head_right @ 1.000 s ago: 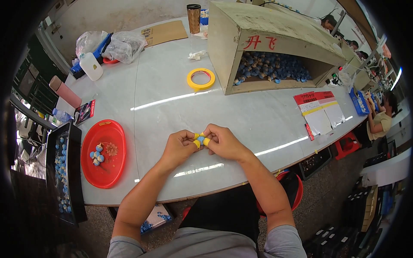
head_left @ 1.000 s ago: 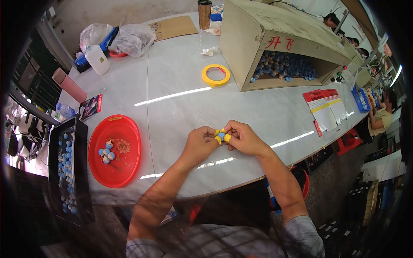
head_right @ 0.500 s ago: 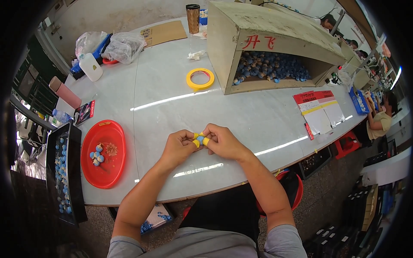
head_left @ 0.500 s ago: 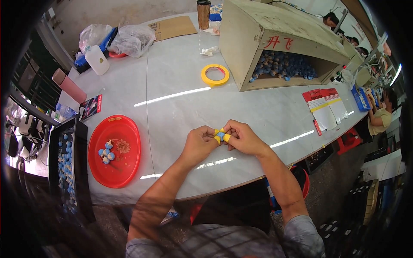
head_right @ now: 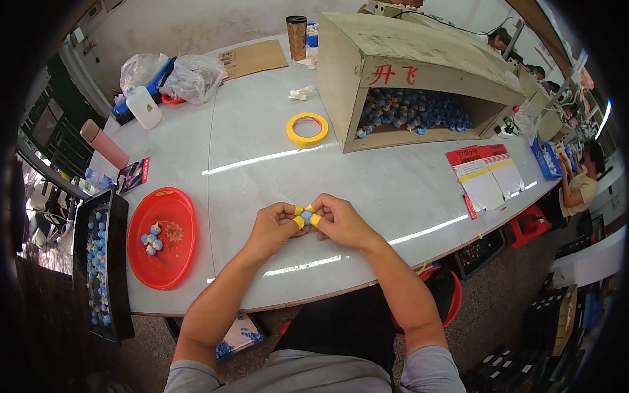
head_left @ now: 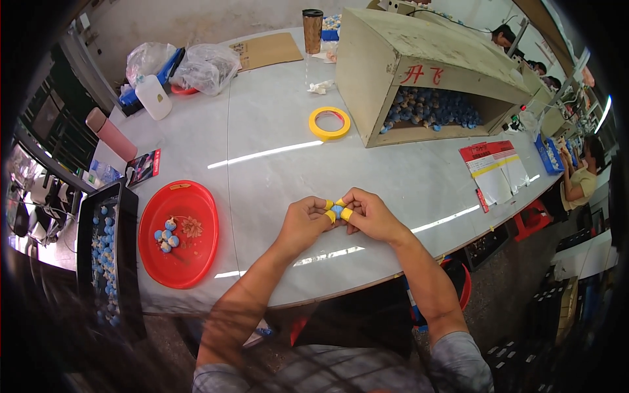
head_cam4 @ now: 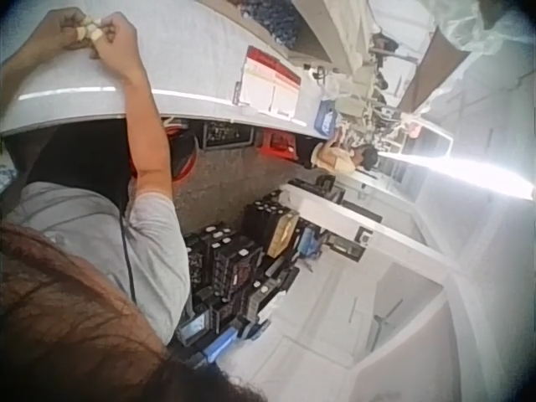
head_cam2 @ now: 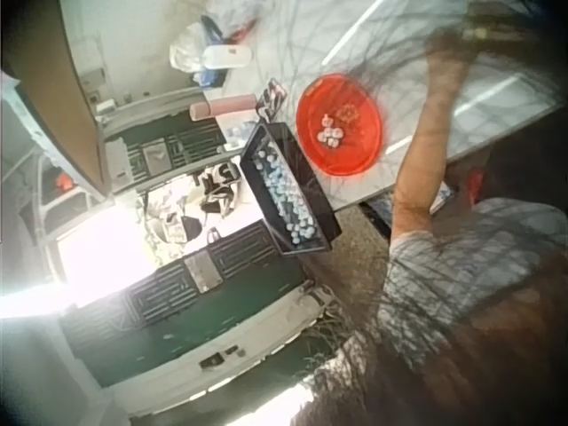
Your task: The person assembles small blue and yellow toy parts by hand, applying glue with a glue bottle.
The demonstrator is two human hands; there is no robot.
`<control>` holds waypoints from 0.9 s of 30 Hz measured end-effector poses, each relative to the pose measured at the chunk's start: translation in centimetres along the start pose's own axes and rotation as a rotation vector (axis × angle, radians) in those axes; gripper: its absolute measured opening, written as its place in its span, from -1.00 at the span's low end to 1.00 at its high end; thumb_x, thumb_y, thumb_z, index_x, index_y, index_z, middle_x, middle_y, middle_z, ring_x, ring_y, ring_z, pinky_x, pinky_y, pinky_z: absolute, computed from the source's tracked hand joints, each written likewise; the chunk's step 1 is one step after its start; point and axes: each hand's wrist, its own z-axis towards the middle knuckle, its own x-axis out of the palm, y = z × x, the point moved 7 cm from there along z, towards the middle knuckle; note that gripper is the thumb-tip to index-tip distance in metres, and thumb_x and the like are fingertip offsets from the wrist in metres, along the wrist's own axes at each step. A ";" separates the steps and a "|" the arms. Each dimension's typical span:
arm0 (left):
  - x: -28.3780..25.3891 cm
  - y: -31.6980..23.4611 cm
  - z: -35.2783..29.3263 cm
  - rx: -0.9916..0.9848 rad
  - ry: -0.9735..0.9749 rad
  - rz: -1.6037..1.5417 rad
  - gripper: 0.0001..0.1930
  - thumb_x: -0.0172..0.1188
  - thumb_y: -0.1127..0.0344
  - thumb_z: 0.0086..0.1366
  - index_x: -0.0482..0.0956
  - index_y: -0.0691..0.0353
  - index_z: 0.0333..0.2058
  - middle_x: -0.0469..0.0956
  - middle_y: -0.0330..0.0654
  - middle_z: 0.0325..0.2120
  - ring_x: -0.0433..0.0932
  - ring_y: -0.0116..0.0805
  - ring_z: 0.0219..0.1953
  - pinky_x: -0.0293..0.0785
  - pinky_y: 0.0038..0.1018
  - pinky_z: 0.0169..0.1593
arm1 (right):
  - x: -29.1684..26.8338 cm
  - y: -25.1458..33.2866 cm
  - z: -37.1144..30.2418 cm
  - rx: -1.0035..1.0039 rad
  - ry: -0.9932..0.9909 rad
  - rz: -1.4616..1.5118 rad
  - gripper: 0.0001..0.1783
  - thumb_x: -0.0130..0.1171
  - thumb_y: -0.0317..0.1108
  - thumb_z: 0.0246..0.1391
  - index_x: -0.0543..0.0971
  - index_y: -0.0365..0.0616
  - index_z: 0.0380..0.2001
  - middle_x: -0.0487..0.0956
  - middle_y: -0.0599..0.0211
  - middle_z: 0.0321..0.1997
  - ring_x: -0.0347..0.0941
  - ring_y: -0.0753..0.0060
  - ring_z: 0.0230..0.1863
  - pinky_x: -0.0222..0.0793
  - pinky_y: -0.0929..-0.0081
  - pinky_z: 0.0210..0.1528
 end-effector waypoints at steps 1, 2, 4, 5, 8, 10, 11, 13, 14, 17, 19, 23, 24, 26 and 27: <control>0.1 -0.2 -0.1 -0.018 -0.004 -0.029 -0.78 0.11 0.56 0.30 0.43 0.52 -0.10 0.56 0.00 -0.20 0.64 -0.32 -0.18 0.61 -0.55 -0.13 | -0.1 0.0 0.0 0.004 -0.003 0.014 -0.85 0.04 -0.53 0.18 0.43 -0.27 -0.17 0.57 0.30 -0.31 0.50 0.63 -0.39 0.49 0.64 -0.39; -0.1 -0.2 0.0 -0.014 -0.007 -0.029 -0.78 0.11 0.56 0.30 0.43 0.52 -0.10 0.56 0.00 -0.20 0.64 -0.32 -0.18 0.61 -0.55 -0.13 | 0.0 0.2 0.0 0.002 0.001 0.012 -0.85 0.04 -0.53 0.18 0.43 -0.27 -0.17 0.57 0.30 -0.31 0.50 0.63 -0.39 0.49 0.64 -0.39; -0.5 0.1 0.0 -0.019 0.006 -0.053 -0.75 0.12 0.49 0.33 0.43 0.49 -0.06 0.56 -0.03 -0.19 0.63 -0.35 -0.19 0.61 -0.53 -0.12 | 0.1 0.4 0.0 0.011 0.006 0.048 -0.83 0.07 -0.51 0.18 0.42 -0.27 -0.15 0.56 0.32 -0.31 0.50 0.64 -0.39 0.49 0.65 -0.39; -0.5 0.2 0.1 -0.014 0.005 -0.054 -0.75 0.12 0.49 0.33 0.43 0.49 -0.06 0.56 -0.03 -0.19 0.63 -0.35 -0.19 0.61 -0.53 -0.12 | 0.1 0.4 0.0 0.009 0.008 0.045 -0.83 0.07 -0.51 0.18 0.42 -0.27 -0.15 0.56 0.32 -0.31 0.50 0.64 -0.39 0.49 0.65 -0.39; -0.7 0.1 0.1 0.011 0.024 -0.096 -0.71 0.14 0.41 0.35 0.43 0.45 -0.03 0.57 -0.07 -0.19 0.62 -0.36 -0.20 0.61 -0.50 -0.12 | -0.1 0.5 -0.1 -0.074 -0.023 0.029 -0.80 0.12 -0.48 0.18 0.41 -0.25 -0.14 0.55 0.35 -0.31 0.49 0.66 -0.38 0.48 0.66 -0.37; -0.4 0.0 0.2 0.034 0.075 -0.101 -0.69 0.15 0.35 0.36 0.44 0.42 -0.02 0.58 -0.09 -0.19 0.62 -0.37 -0.21 0.61 -0.49 -0.12 | -0.1 1.0 -0.3 -0.158 -0.036 0.077 -0.78 0.15 -0.48 0.17 0.41 -0.24 -0.14 0.53 0.37 -0.31 0.48 0.69 -0.36 0.47 0.66 -0.34; -0.5 -0.2 0.1 0.039 0.067 -0.104 -0.69 0.15 0.35 0.36 0.44 0.42 -0.02 0.58 -0.09 -0.19 0.62 -0.37 -0.21 0.61 -0.49 -0.12 | 0.2 1.2 -0.4 -0.159 -0.027 0.074 -0.78 0.15 -0.48 0.17 0.41 -0.24 -0.14 0.53 0.37 -0.31 0.48 0.69 -0.36 0.47 0.66 -0.34; -0.5 -0.5 -0.1 0.005 0.050 -0.143 -0.70 0.16 0.32 0.37 0.46 0.42 -0.04 0.58 -0.10 -0.20 0.62 -0.38 -0.22 0.61 -0.49 -0.13 | 0.5 1.7 -0.5 -0.189 -0.039 0.081 -0.76 0.18 -0.49 0.16 0.39 -0.22 -0.14 0.53 0.36 -0.27 0.48 0.65 -0.31 0.49 0.62 -0.29; -0.5 -0.6 0.0 0.011 0.044 -0.148 -0.70 0.16 0.32 0.37 0.46 0.42 -0.04 0.58 -0.10 -0.20 0.62 -0.38 -0.22 0.61 -0.49 -0.13 | 0.6 1.5 -0.5 -0.190 -0.031 0.075 -0.76 0.18 -0.49 0.16 0.39 -0.22 -0.14 0.53 0.36 -0.27 0.48 0.65 -0.31 0.49 0.62 -0.29; -0.5 -0.5 0.1 0.019 0.031 -0.151 -0.71 0.13 0.30 0.38 0.48 0.42 -0.06 0.57 -0.11 -0.20 0.61 -0.37 -0.22 0.61 -0.49 -0.13 | 0.6 1.2 -0.6 -0.306 -0.057 -0.117 -0.69 0.27 -0.48 0.09 0.40 -0.21 -0.15 0.53 0.40 -0.33 0.46 0.66 -0.35 0.44 0.65 -0.32; -0.5 0.2 0.3 -0.001 0.051 -0.097 -0.71 0.08 0.28 0.41 0.50 0.41 -0.07 0.57 -0.11 -0.20 0.60 -0.37 -0.20 0.60 -0.45 -0.10 | 0.5 2.0 -1.1 -0.442 -0.239 -0.374 -0.64 0.39 -0.49 -0.08 0.41 -0.19 -0.26 0.51 0.42 -0.50 0.40 0.69 -0.54 0.35 0.68 -0.48; -0.2 0.1 0.0 -0.013 0.096 -0.170 -0.72 0.06 0.31 0.39 0.50 0.40 -0.04 0.57 -0.12 -0.20 0.59 -0.36 -0.16 0.59 -0.41 -0.04 | 1.1 2.6 -1.6 -0.618 -0.339 -0.534 -0.56 0.47 -0.46 -0.21 0.39 -0.16 -0.33 0.47 0.39 -0.57 0.36 0.65 -0.64 0.30 0.66 -0.57; 0.0 -0.1 -0.1 -0.032 0.129 -0.227 -0.71 0.05 0.34 0.37 0.50 0.40 -0.03 0.57 -0.12 -0.19 0.59 -0.36 -0.15 0.58 -0.39 -0.02 | 0.9 2.8 -1.8 -0.647 -0.381 -0.538 -0.56 0.47 -0.46 -0.23 0.37 -0.15 -0.38 0.45 0.38 -0.57 0.35 0.62 -0.65 0.29 0.65 -0.58; 0.4 -0.6 -0.5 -0.046 0.164 -0.290 -0.71 0.05 0.36 0.35 0.50 0.39 -0.02 0.57 -0.13 -0.18 0.58 -0.36 -0.14 0.57 -0.38 0.00 | 0.6 2.8 -2.0 -0.677 -0.419 -0.549 -0.56 0.48 -0.46 -0.26 0.35 -0.14 -0.42 0.44 0.38 -0.58 0.34 0.60 -0.67 0.28 0.64 -0.60; 0.7 -0.9 -0.7 -0.034 0.191 -0.298 -0.70 0.07 0.38 0.33 0.50 0.39 -0.01 0.57 -0.13 -0.17 0.58 -0.36 -0.13 0.56 -0.38 0.01 | 0.6 2.7 -2.2 -0.697 -0.432 -0.545 -0.56 0.46 -0.48 -0.28 0.34 -0.13 -0.44 0.42 0.38 -0.59 0.33 0.59 -0.67 0.27 0.63 -0.61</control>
